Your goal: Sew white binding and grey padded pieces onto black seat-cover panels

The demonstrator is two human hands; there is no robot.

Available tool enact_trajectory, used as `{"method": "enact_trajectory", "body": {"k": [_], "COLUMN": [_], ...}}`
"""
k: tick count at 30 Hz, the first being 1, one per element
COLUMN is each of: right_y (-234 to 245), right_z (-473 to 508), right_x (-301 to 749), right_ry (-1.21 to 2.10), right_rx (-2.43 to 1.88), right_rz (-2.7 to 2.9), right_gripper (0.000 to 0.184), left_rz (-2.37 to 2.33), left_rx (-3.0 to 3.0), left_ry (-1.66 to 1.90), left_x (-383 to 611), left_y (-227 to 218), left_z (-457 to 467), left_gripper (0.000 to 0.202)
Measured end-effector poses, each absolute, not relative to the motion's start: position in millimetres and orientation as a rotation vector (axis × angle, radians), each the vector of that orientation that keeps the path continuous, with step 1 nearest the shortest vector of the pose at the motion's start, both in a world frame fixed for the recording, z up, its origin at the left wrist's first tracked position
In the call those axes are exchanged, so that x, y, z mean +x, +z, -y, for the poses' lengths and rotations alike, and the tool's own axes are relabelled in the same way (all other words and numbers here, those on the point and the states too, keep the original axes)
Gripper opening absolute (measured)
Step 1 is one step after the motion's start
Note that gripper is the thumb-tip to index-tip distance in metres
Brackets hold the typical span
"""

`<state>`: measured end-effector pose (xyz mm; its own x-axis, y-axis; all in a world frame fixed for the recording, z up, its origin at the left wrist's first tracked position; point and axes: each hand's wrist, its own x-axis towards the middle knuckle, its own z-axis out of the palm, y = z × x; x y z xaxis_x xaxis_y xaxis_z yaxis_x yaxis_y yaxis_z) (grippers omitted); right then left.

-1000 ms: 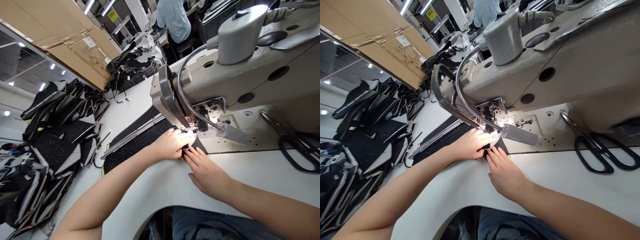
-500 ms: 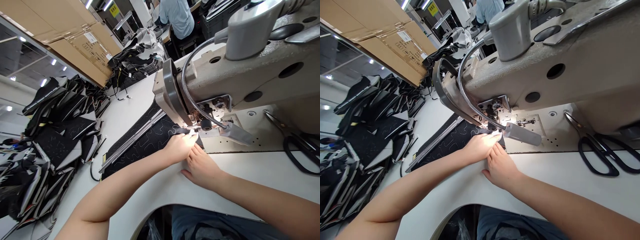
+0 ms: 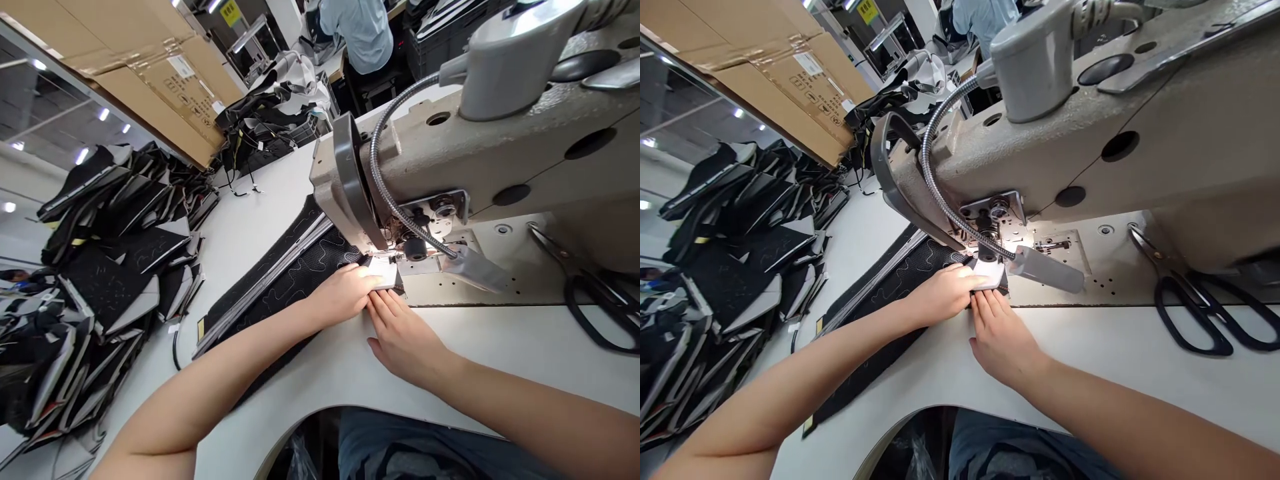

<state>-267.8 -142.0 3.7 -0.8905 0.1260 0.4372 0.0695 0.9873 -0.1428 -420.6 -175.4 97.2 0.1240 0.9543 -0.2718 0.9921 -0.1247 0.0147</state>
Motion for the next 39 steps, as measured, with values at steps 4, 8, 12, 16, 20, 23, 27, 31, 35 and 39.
{"method": "enact_trajectory", "body": {"k": [4,8,12,16,20,23,27,31,35,39], "right_y": [10,12,11,14,20,20,18,21,24,17], "right_z": [140,137,132,130,133,134,131,126,122,117], "right_x": [-281,-287,-284,-279,-279,-282,-290,-293,-290,-292], "right_ry": [0.252,0.280,0.179,0.230,0.350,0.379,0.386,0.473,0.459,0.320], "right_rx": [-0.209,-0.247,-0.099,-0.059,-0.101,-0.134,-0.190,-0.178,-0.135,-0.132], "right_rz": [2.717,2.672,2.649,2.656,2.726,2.745,2.753,2.715,2.664,2.627], "right_gripper": [0.064,0.058,0.041,0.048,0.060,0.059,0.055,0.048,0.042,0.024], "left_rz": [-1.925,-1.889,-1.893,-1.908,-1.846,-1.827,-1.879,-1.975,-2.083,-2.213], "left_rx": [2.136,2.102,2.111,2.079,2.069,2.134,2.196,2.158,2.097,2.016], "left_ry": [-0.023,0.119,0.121,0.212,0.228,0.195,0.211,0.237,0.158,-0.073], "left_x": [-425,-429,-429,-427,-427,-430,-437,-439,-440,-450], "left_y": [88,83,82,84,85,80,68,67,71,64], "left_z": [168,165,168,170,164,158,151,146,144,137], "left_gripper": [0.046,0.047,0.048,0.046,0.041,0.041,0.038,0.039,0.043,0.043]}}
